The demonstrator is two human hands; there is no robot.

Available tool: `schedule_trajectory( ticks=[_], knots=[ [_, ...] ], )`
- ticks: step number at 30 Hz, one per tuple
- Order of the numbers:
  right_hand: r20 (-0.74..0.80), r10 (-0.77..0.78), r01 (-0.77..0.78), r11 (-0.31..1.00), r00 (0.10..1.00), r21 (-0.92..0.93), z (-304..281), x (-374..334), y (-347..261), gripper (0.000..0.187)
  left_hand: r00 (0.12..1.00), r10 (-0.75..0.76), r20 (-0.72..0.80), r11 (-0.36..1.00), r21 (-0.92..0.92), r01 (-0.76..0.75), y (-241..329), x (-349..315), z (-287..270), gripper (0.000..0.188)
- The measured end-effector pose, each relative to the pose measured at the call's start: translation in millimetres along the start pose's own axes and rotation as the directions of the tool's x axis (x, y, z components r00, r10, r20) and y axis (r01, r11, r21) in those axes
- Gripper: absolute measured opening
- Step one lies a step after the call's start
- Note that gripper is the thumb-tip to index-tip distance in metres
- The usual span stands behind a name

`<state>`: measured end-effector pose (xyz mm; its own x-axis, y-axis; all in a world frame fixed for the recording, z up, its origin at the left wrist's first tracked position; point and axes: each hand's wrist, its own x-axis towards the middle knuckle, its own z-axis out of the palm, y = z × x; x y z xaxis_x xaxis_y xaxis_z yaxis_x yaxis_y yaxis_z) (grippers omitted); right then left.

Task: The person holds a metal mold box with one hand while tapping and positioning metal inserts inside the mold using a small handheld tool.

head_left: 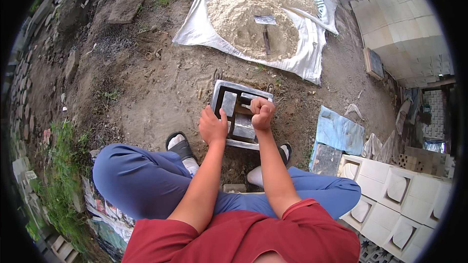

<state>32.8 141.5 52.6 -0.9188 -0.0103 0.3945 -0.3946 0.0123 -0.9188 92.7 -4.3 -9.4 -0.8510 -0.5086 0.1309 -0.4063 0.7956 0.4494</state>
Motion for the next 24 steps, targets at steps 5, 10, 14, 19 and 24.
schedule_trajectory(
  ticks=[5,10,14,19,24],
  knots=[
    [-0.03,0.089,-0.09,0.995,0.996,-0.053,18.6,7.2,1.2,0.068,0.998,-0.025,0.056,1.0,0.005,0.025,-9.0,3.8,-0.8,0.054],
    [-0.007,0.141,-0.139,0.981,0.99,0.139,-3.3,31.8,-35.0,0.074,0.995,-0.042,0.086,0.999,0.018,0.04,-7.4,2.7,2.4,0.053],
    [0.072,0.098,-0.114,0.951,0.993,0.287,-9.2,52.5,-104.8,0.071,0.999,-0.023,0.031,0.999,0.026,0.022,-13.1,0.0,2.9,0.05],
    [0.113,0.175,-0.193,0.967,0.978,0.167,-20.9,29.3,-65.0,0.071,0.999,-0.028,0.037,0.999,0.018,0.027,-11.5,-1.1,1.9,0.051],
    [0.066,0.168,-0.178,0.965,0.984,0.195,-28.9,-4.3,-6.8,0.076,0.998,-0.024,0.057,0.999,-0.02,0.025,-9.1,-3.3,-2.1,0.049]
  ],
)
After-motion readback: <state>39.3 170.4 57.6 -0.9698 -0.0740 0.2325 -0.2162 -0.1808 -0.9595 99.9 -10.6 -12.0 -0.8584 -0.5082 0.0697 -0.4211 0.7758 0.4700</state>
